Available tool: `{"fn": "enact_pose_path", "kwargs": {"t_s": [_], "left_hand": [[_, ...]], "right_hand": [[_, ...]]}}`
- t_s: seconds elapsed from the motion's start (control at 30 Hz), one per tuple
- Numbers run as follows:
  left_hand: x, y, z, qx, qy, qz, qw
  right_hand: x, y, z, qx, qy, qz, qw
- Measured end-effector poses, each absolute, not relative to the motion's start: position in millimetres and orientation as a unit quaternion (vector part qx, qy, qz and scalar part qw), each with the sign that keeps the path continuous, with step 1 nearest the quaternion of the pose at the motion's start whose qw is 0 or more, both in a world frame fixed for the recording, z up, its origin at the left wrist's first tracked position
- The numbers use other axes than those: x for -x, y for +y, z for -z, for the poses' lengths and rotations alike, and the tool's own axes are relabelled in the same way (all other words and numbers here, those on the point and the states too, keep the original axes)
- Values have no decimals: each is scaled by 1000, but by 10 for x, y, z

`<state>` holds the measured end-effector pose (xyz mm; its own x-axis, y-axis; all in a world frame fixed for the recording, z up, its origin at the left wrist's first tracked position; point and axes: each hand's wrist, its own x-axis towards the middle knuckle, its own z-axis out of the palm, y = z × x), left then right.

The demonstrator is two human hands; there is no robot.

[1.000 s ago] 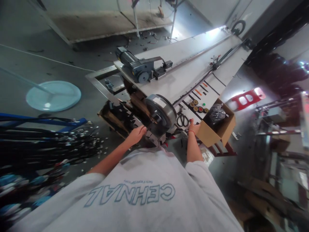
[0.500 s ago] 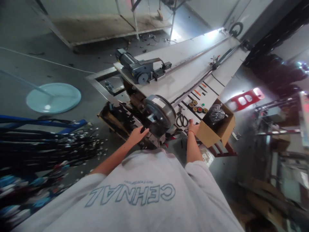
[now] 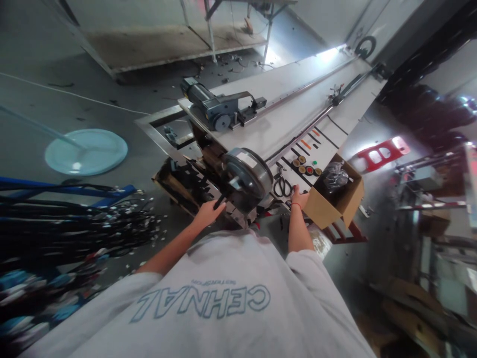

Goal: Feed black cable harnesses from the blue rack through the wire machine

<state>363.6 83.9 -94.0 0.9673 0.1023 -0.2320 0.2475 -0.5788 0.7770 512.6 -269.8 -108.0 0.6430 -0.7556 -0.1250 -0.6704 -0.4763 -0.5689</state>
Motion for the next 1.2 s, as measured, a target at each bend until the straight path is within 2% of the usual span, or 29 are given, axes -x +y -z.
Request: {"fn": "enact_pose_path", "kwargs": {"t_s": [0.83,0.97,1.2], "left_hand": [[-3597,856,970,-879,118,97,451],[-3619,839,957,-883,100,67,453],[-3584,771,936,-875,82,87,469]], "right_hand": [[-5101,-2663,1026,859,413,69,295],[-5098,-2664,1020,857,413,70,299],[-5099,-2660,1032,864,411,71,283]]}}
